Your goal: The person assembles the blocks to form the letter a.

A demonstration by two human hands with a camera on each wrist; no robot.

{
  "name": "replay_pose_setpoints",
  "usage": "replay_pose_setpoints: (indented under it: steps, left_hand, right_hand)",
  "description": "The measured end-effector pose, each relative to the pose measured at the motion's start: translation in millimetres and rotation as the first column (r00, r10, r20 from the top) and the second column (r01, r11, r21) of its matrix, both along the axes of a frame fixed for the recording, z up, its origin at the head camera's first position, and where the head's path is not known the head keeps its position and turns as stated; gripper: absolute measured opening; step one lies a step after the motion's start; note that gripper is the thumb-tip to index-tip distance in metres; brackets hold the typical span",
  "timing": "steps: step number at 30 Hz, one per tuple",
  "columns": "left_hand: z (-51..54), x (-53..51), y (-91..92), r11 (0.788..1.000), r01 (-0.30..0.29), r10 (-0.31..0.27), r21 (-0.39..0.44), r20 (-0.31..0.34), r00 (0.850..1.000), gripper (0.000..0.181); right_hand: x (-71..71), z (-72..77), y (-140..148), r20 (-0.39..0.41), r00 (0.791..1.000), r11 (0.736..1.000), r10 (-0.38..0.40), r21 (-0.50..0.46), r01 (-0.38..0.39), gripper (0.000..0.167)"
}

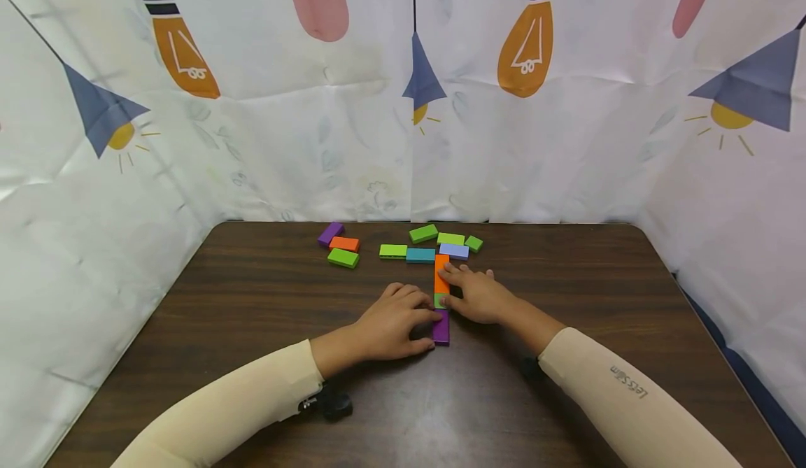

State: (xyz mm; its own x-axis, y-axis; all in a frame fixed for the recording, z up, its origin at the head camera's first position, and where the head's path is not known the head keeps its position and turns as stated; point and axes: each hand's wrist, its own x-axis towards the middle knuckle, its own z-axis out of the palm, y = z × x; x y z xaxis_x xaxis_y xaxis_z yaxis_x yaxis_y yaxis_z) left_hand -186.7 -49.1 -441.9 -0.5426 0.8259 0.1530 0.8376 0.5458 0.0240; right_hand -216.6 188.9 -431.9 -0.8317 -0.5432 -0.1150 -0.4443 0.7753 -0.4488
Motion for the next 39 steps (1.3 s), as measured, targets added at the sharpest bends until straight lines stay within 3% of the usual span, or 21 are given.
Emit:
replay_pose_setpoints:
  steps: [25, 33, 39]
  left_hand:
    - [2.0, 1.2, -1.9, 1.000, -0.020, 0.020, 0.003, 0.055, 0.998, 0.054]
    - [8.1, -12.4, -19.5, 0.996, -0.084, 0.081, 0.030, 0.095, 0.992, 0.049]
    - [15.1, -28.3, -40.9, 0.988, -0.146, 0.142, 0.056, 0.079, 0.987, 0.045]
  right_hand:
    - [2.1, 2.4, -1, 0.000, 1.000, 1.000, 0.001, 0.000, -0.001, 0.066]
    - [2.5, 2.8, 0, 0.002, 1.000, 1.000, 0.000, -0.008, 0.000, 0.066]
    - [2.6, 3.2, -1, -0.003, 1.000, 1.000, -0.006, -0.004, 0.006, 0.065]
